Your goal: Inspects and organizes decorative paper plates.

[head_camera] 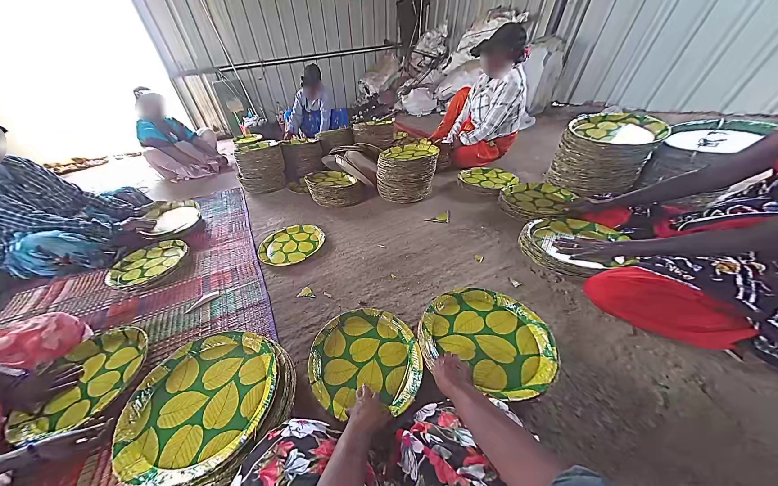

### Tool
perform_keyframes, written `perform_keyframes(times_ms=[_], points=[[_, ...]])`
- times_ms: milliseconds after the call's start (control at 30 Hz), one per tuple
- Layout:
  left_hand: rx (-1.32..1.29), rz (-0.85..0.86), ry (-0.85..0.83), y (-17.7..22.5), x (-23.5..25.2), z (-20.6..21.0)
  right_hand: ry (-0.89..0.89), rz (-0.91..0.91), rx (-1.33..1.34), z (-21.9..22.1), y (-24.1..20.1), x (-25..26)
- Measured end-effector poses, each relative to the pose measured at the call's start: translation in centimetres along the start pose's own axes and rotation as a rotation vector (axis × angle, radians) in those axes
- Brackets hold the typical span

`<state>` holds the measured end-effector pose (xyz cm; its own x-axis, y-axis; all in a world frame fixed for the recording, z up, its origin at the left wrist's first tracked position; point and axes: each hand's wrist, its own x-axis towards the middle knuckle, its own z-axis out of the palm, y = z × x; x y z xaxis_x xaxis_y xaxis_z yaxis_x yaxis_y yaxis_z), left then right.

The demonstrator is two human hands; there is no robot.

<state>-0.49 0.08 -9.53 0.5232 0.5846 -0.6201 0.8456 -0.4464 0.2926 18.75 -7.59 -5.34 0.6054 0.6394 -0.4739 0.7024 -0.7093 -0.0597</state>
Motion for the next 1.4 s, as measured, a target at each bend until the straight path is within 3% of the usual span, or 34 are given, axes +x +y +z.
perform_keyframes(times_ms=[233,333,400,467,533,567,600,667,733,767,900,1000,1100,1233,1400], points=[[0.008,0.005,-0.007,-0.1,-0.2,0.1,0.111,-0.039,0.057,0.0,0.4,-0.3],[-0.032,0.004,0.039,-0.2,0.0,-0.1,0.355,-0.104,0.129,-0.2,0.9,0.0],[-0.115,0.020,0.253,0.2,-0.7,0.0,0.577,-0.256,0.177,0.2,1.3,0.0],[-0.151,0.112,0.722,0.3,-0.8,0.1,0.655,-0.497,0.238,1.0,1.3,-0.3],[-0.124,0.207,1.137,0.5,-0.3,-0.6,0.528,-0.733,0.199,1.6,0.7,-0.6],[-0.103,0.216,1.182,0.4,-0.3,-1.0,0.408,-0.829,0.120,2.0,0.5,-0.4],[-0.093,0.195,1.083,0.3,-0.7,-1.0,0.294,-0.887,0.025,2.4,0.2,0.2],[-0.053,0.074,0.603,-0.1,-1.5,-0.9,0.069,-0.835,-0.110,2.9,-0.3,1.0],[0.034,-0.004,0.190,-0.1,-1.6,-0.2,-0.001,-0.690,-0.076,2.9,-0.2,1.3],[0.070,-0.021,0.107,0.0,-1.6,0.2,0.036,-0.617,-0.037,2.7,-0.1,1.2],[0.113,-0.011,0.126,-0.1,-0.9,0.0,0.194,-0.230,0.106,1.1,0.3,0.5],[0.143,0.011,0.203,-0.3,0.3,0.4,0.076,-0.044,0.118,0.3,1.2,0.2],[0.095,-0.021,0.192,-0.2,0.5,0.7,0.005,-0.006,0.072,0.4,0.8,0.0],[-0.042,-0.059,0.144,-0.3,0.4,0.4,0.073,0.004,0.080,0.4,0.2,-0.2],[-0.170,-0.068,0.253,-0.1,0.8,0.2,0.377,-0.150,0.113,0.0,0.9,0.2]])
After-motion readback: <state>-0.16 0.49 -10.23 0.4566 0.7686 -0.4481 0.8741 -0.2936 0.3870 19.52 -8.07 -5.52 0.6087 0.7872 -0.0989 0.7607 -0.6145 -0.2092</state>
